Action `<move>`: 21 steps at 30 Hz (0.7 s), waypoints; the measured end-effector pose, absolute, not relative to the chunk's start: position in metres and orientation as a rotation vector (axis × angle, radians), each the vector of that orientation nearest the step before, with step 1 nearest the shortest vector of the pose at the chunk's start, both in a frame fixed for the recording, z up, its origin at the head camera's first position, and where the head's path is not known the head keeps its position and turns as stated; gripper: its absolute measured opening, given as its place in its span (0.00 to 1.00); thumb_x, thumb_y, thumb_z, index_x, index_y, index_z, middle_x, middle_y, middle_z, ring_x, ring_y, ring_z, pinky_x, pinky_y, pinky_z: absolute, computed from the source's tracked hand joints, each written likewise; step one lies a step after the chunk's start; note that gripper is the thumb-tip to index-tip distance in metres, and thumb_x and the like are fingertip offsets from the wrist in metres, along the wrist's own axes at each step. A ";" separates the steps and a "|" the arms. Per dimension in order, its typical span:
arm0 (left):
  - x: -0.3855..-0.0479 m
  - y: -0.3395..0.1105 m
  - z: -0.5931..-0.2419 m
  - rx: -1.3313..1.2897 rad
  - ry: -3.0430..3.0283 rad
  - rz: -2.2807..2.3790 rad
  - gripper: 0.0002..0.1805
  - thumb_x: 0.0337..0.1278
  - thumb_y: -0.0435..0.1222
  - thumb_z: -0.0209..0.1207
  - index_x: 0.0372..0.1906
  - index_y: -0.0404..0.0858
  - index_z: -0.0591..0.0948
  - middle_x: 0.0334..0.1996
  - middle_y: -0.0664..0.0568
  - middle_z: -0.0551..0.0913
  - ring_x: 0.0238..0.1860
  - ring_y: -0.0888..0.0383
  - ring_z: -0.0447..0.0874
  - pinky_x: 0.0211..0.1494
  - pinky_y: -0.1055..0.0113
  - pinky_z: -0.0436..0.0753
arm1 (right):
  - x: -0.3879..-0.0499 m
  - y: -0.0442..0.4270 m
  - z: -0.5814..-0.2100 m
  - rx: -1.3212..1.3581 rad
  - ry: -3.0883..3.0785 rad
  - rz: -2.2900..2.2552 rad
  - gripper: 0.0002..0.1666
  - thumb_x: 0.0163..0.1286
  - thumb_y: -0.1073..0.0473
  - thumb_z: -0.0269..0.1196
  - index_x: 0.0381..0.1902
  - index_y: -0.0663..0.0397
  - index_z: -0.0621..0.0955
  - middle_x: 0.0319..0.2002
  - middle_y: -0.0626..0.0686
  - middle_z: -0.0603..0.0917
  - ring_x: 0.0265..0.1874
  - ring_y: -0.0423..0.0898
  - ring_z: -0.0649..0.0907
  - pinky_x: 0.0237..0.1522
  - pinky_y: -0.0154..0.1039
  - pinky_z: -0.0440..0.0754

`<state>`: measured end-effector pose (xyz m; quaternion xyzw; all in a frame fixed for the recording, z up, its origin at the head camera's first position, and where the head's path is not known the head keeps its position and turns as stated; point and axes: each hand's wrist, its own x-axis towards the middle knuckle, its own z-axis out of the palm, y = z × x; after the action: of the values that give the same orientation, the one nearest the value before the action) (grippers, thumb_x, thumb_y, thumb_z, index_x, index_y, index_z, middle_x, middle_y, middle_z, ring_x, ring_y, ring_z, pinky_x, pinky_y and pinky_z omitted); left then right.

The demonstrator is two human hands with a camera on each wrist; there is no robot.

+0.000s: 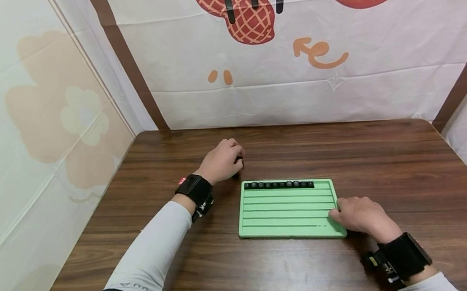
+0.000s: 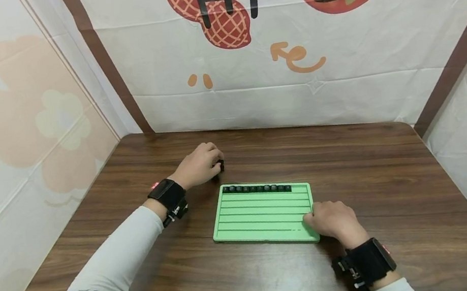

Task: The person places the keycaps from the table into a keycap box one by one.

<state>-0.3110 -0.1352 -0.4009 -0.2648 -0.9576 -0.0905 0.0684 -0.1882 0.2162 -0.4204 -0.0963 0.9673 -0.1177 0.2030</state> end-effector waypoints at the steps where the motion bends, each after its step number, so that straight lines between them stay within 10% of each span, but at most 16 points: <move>1: -0.312 -0.139 -0.401 -0.778 -2.895 -0.272 0.13 0.64 0.37 0.55 0.50 0.40 0.82 0.47 0.50 0.76 0.48 0.54 0.72 0.45 0.62 0.77 | -0.189 0.216 -0.420 -0.269 2.700 -0.323 0.15 0.70 0.50 0.48 0.28 0.52 0.71 0.22 0.50 0.62 0.21 0.45 0.62 0.28 0.43 0.57; 21: -0.307 -0.161 -0.425 -0.796 -3.061 -0.274 0.16 0.60 0.34 0.60 0.54 0.43 0.80 0.51 0.50 0.75 0.51 0.55 0.73 0.50 0.62 0.75 | -0.188 0.216 -0.419 -0.291 2.708 -0.301 0.15 0.70 0.49 0.48 0.31 0.52 0.72 0.24 0.52 0.67 0.23 0.48 0.66 0.29 0.44 0.58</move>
<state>-0.3066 -0.1605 -0.4247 -0.2507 -0.9641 -0.0862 -0.0165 -0.1879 0.2160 -0.4189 -0.1041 0.9684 -0.1076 0.1993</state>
